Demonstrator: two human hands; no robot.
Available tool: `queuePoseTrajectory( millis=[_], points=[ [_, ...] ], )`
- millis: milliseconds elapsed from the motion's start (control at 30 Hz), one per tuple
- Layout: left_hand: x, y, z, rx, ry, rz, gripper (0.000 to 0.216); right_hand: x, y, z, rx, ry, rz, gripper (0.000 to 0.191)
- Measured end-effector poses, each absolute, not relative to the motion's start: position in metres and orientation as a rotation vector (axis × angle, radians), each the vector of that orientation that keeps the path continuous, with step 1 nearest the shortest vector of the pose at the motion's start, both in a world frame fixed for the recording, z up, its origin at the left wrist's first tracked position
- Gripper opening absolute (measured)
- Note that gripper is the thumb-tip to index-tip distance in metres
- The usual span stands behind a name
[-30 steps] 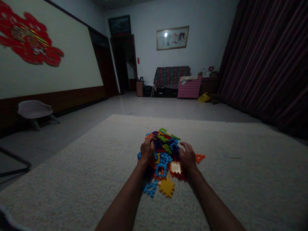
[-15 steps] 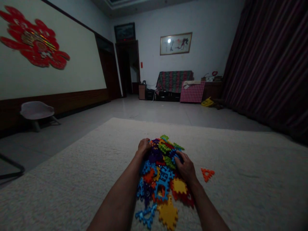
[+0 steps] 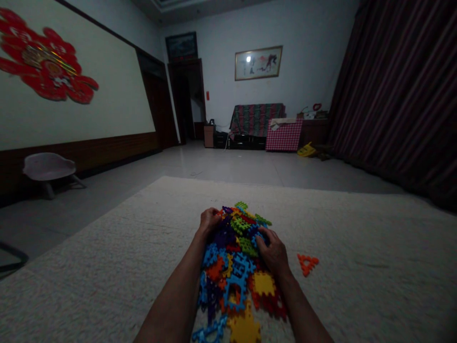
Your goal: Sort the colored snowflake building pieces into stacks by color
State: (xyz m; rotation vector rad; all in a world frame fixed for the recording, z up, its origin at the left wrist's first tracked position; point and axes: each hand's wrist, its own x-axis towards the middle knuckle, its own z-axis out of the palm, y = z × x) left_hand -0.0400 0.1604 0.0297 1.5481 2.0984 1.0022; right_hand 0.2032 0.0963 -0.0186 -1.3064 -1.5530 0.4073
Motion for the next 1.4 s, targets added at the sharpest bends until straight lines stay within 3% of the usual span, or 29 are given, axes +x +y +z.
queuePoseTrajectory(
  millis=[100,233,400,500,633,800,967,1400],
  points=[
    [-0.046,0.162,0.033,1.438,2.092,1.151,0.014,0.205,0.098,-0.016,-1.310,-1.551,0.455,0.041],
    [-0.048,0.162,0.046,1.380,2.010,1.316,0.022,0.205,0.099,-0.013,-1.304,-1.519,0.460,0.044],
    [0.000,0.160,0.056,1.490,1.630,1.344,0.028,0.201,0.097,-0.015,-1.296,-1.640,0.436,0.042],
    [0.044,0.158,0.060,1.646,1.598,1.252,0.023,0.200,0.097,-0.017,-1.297,-1.655,0.405,0.040],
    [0.068,0.156,0.068,1.831,1.546,1.130,0.033,0.201,0.098,-0.018,-1.305,-1.656,0.402,0.038],
    [0.032,0.154,0.065,2.091,1.801,1.007,0.036,0.201,0.099,-0.020,-1.281,-1.598,0.428,0.039],
    [0.002,0.139,0.041,2.476,1.516,0.643,0.027,0.203,0.100,-0.019,-1.298,-1.540,0.471,0.040],
    [0.010,0.095,0.015,2.511,1.619,0.755,0.035,0.206,0.101,0.000,-1.281,-1.501,0.371,0.033]
  ],
)
